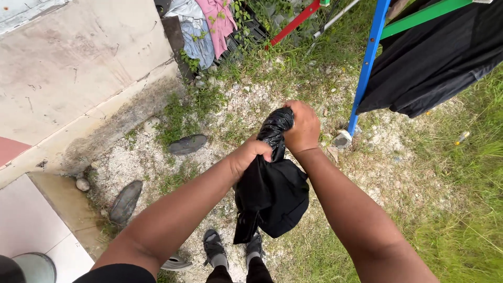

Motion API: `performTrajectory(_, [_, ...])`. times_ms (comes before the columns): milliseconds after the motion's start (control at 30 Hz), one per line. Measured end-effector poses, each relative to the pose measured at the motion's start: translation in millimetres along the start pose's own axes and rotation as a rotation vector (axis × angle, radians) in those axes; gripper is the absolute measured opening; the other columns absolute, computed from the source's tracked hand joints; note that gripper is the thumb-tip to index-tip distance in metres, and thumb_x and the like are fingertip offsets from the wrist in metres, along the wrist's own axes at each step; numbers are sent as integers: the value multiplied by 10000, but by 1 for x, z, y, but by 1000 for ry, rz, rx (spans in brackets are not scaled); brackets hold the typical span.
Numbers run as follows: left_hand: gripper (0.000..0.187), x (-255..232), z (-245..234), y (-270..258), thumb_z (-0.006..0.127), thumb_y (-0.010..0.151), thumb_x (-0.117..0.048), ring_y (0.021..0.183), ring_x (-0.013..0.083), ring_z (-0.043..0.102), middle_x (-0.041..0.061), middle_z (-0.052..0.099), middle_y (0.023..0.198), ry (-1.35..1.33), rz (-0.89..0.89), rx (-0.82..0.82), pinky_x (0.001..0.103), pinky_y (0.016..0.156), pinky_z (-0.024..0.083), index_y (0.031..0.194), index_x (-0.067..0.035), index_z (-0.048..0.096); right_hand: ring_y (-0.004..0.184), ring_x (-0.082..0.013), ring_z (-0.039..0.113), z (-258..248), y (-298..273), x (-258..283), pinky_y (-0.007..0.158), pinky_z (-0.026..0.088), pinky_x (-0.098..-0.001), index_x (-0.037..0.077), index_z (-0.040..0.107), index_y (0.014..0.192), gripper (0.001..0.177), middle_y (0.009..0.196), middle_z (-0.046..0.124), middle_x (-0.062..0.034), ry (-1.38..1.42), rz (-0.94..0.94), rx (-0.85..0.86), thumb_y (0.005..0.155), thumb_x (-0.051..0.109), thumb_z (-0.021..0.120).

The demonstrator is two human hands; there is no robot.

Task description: Hanging various wet laundry items, including shirts and undergarments, on a clothesline outdoors to dry.

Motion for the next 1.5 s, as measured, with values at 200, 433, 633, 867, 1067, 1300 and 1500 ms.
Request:
performTrajectory(200, [376, -24, 38, -15, 715, 630, -17, 746, 162, 655, 20, 681, 831, 64, -110, 82, 305, 729, 542, 1003, -49, 682, 1043, -380, 660, -29, -3, -7, 903, 533, -460, 110, 620, 1086, 455, 1060, 696, -121, 10, 49, 116, 673, 86, 810])
performTrajectory(433, [496, -81, 44, -11, 839, 674, -119, 908, 188, 719, 58, 751, 974, 924, 294, 21, 355, 870, 563, 1134, -40, 669, 1187, -327, 650, -58, -35, -3, 1010, 522, -462, 117, 477, 1363, 883, 1233, 660, -121, 552, 528, 707, 637, 295, 948])
performTrajectory(633, [299, -136, 96, -68, 788, 807, -81, 998, 314, 638, 86, 660, 1009, 1383, 1244, -140, 470, 951, 474, 1058, -59, 627, 1328, -376, 513, -55, -135, 3, 1100, 463, -560, -17, 484, 1530, 660, 1474, 550, -236, 2128, 1315, 312, 1103, 485, 443])
performTrajectory(867, [202, -172, 174, -106, 702, 890, -91, 1046, 248, 630, 36, 620, 1044, 1672, 1705, -54, 481, 1010, 481, 1048, -144, 588, 1365, -494, 524, -98, -105, 156, 954, 561, -463, 169, 213, 1598, 1144, 1581, 417, -245, 2755, 894, 712, 778, 710, 800])
performTrajectory(1067, [188, -178, 179, -95, 697, 979, -89, 1053, 232, 619, 30, 639, 1086, 1802, 1787, 56, 437, 1004, 452, 1138, -110, 599, 860, -138, 565, -101, -124, 105, 714, 490, -228, 108, 262, 1709, 1159, 1170, 571, -60, 2534, 1125, 821, 771, 256, 927])
performTrajectory(1300, [495, -126, 119, 25, 762, 693, -180, 917, 332, 700, 161, 729, 953, 1824, 753, -17, 441, 848, 519, 1133, 4, 632, 771, -254, 714, -75, -13, -63, 744, 580, -395, 60, 653, 1028, 428, 855, 725, -112, 112, 407, 799, 665, 167, 852])
performTrajectory(1500, [371, -114, 47, 61, 773, 681, -197, 720, 337, 696, 202, 714, 796, 1208, 217, -345, 426, 698, 565, 947, 20, 630, 886, -355, 699, -27, 48, -80, 795, 564, -462, 128, 664, 1026, 380, 946, 714, -110, -155, -13, 473, 697, 218, 832])
Point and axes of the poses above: each hand's wrist, its own y-axis towards the middle knuckle, its own z-axis out of the palm, x = y × z, the point moved 10 cm from there along y, towards the middle knuckle
